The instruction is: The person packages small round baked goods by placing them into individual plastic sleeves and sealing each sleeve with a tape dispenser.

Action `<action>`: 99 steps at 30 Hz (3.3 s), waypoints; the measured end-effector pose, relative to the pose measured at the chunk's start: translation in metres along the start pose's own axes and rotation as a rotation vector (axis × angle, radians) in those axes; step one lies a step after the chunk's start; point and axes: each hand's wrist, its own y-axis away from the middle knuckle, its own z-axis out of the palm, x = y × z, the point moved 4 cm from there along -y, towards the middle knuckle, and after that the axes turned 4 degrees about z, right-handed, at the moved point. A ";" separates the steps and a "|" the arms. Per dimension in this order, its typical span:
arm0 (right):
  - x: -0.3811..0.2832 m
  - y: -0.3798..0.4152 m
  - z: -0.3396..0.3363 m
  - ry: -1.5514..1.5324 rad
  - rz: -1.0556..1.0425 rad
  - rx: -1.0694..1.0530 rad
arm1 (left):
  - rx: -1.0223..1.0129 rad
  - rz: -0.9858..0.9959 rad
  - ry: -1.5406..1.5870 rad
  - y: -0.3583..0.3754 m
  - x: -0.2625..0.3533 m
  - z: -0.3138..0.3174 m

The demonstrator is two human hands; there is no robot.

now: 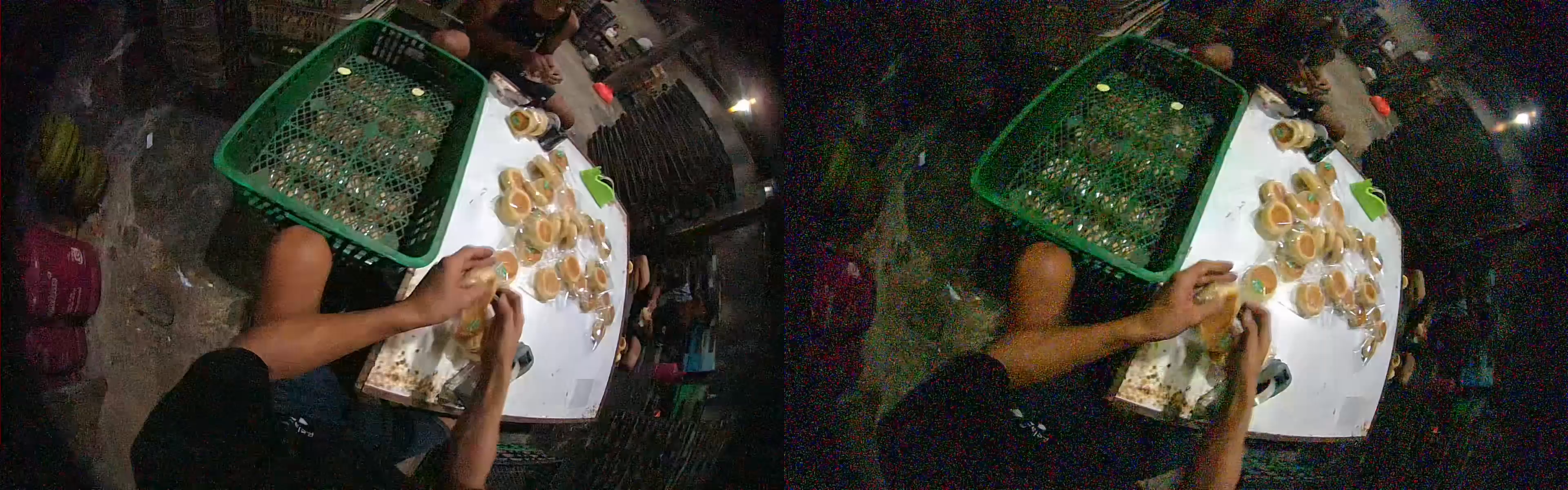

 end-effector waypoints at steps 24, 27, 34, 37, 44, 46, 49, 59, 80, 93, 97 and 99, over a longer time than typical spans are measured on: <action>-0.050 0.064 -0.012 -0.084 -0.514 0.091 | -0.473 -0.365 0.176 -0.007 -0.025 0.071; -0.017 0.086 -0.028 -0.259 -0.372 0.206 | -0.205 -0.063 -0.266 0.008 -0.016 0.060; -0.002 0.117 -0.004 0.078 -0.274 0.335 | -0.086 0.026 -0.236 0.041 -0.028 0.050; -0.025 0.126 0.007 -0.360 -0.321 0.485 | -0.141 0.196 -0.301 0.062 -0.010 0.061; -0.035 0.131 -0.008 0.377 -0.637 0.737 | -0.093 0.320 -0.305 0.066 0.043 0.044; -0.048 0.113 -0.009 0.011 -0.789 0.796 | -0.022 0.150 -0.060 0.044 0.036 0.045; -0.031 0.128 0.020 0.487 -0.874 0.773 | 0.029 -0.165 0.421 0.034 0.028 0.038; 0.010 0.073 0.045 -0.113 -0.272 0.028 | -0.105 -0.124 -0.094 0.000 -0.027 -0.002; -0.028 0.120 -0.006 -0.130 -0.474 0.383 | -0.011 0.075 -0.245 0.042 0.013 0.043; -0.032 0.135 0.016 -0.444 -0.420 0.220 | -0.153 -0.153 -0.165 0.046 0.027 0.033; -0.034 0.133 0.025 -0.423 -0.433 0.304 | -0.336 -0.302 -0.204 0.042 0.013 0.029; -0.025 0.128 0.027 -0.459 -0.372 0.319 | -0.025 0.260 -0.259 0.053 0.035 0.022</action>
